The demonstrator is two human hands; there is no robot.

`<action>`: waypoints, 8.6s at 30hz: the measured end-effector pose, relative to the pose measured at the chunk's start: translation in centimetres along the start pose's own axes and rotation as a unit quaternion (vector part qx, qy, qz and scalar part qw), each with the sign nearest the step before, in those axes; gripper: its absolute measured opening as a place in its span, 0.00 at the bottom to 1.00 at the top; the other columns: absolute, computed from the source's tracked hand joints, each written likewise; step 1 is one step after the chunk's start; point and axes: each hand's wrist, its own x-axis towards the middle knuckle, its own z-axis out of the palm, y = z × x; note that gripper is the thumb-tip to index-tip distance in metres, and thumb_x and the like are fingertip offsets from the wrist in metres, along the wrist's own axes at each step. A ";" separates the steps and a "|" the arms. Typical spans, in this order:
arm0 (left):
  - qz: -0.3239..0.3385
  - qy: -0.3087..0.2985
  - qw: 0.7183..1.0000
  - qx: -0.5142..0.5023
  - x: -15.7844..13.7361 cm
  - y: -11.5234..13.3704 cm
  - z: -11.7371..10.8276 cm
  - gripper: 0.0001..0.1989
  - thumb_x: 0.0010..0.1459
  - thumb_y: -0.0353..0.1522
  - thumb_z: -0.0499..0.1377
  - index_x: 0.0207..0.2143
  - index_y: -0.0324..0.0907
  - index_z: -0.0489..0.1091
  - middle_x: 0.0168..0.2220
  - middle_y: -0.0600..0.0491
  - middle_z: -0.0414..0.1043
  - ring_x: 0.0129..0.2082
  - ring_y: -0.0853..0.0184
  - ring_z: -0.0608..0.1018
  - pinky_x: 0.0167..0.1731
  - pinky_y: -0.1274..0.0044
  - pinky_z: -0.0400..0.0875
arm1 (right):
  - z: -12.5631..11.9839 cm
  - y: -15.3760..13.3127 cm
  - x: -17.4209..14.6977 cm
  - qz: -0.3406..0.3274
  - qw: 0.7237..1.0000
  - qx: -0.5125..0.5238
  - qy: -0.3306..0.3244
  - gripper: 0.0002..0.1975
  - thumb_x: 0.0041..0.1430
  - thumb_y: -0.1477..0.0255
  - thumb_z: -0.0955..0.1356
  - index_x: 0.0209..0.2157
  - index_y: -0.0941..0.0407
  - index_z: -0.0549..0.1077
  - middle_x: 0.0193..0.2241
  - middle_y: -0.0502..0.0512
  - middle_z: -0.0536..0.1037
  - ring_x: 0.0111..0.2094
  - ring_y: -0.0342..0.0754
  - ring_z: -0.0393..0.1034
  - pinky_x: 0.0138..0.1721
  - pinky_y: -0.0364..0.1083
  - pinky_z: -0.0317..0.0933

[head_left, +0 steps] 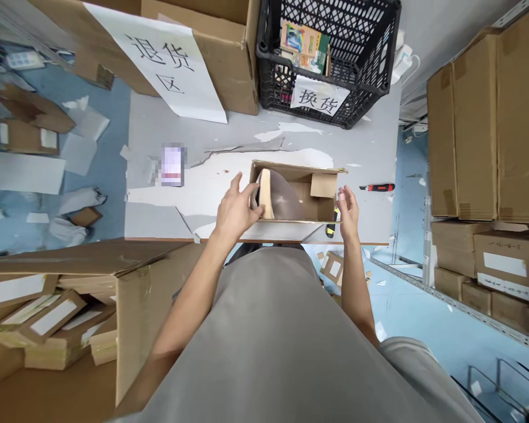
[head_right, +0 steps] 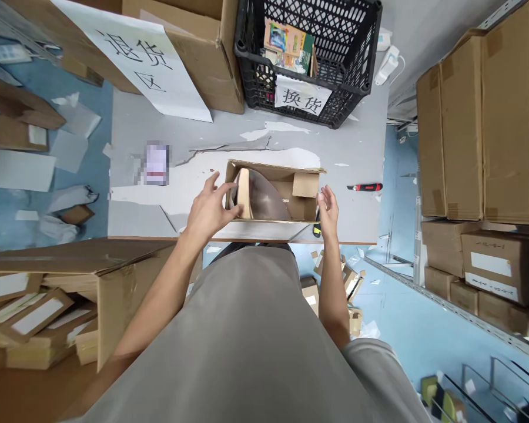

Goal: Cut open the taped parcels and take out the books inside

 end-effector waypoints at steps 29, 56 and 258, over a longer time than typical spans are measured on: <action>0.239 -0.150 0.957 -0.072 5.4 1.1 1.2 0.35 0.62 0.42 0.72 0.69 0.45 0.72 0.73 0.39 0.67 0.76 0.39 0.67 0.75 0.50 0.63 | 2.0 -10.3 4.6 -0.228 0.905 -0.297 -0.201 0.37 0.75 0.46 0.69 0.76 0.49 0.67 0.80 0.63 0.58 0.81 0.67 0.54 0.76 0.70 0.63; 0.240 -0.182 0.950 0.079 8.0 1.4 5.3 0.92 0.31 0.54 0.87 0.86 0.44 0.33 0.83 0.30 0.13 0.81 0.24 0.21 0.75 0.35 0.24 | 4.3 -7.3 2.3 -0.340 0.716 -0.493 -0.358 0.22 0.75 0.67 0.69 0.63 0.64 0.80 0.63 0.73 0.81 0.78 0.68 0.60 0.82 0.69 0.50; 0.108 -0.016 0.906 -0.408 -1.5 0.5 -9.4 0.28 0.70 0.56 0.64 0.56 0.44 0.84 0.51 0.43 0.86 0.51 0.54 0.85 0.51 0.66 0.83 | 6.3 -19.7 -7.3 -0.121 0.984 0.039 -0.122 0.20 0.70 0.49 0.74 0.53 0.48 0.85 0.53 0.57 0.88 0.53 0.57 0.84 0.54 0.55 0.79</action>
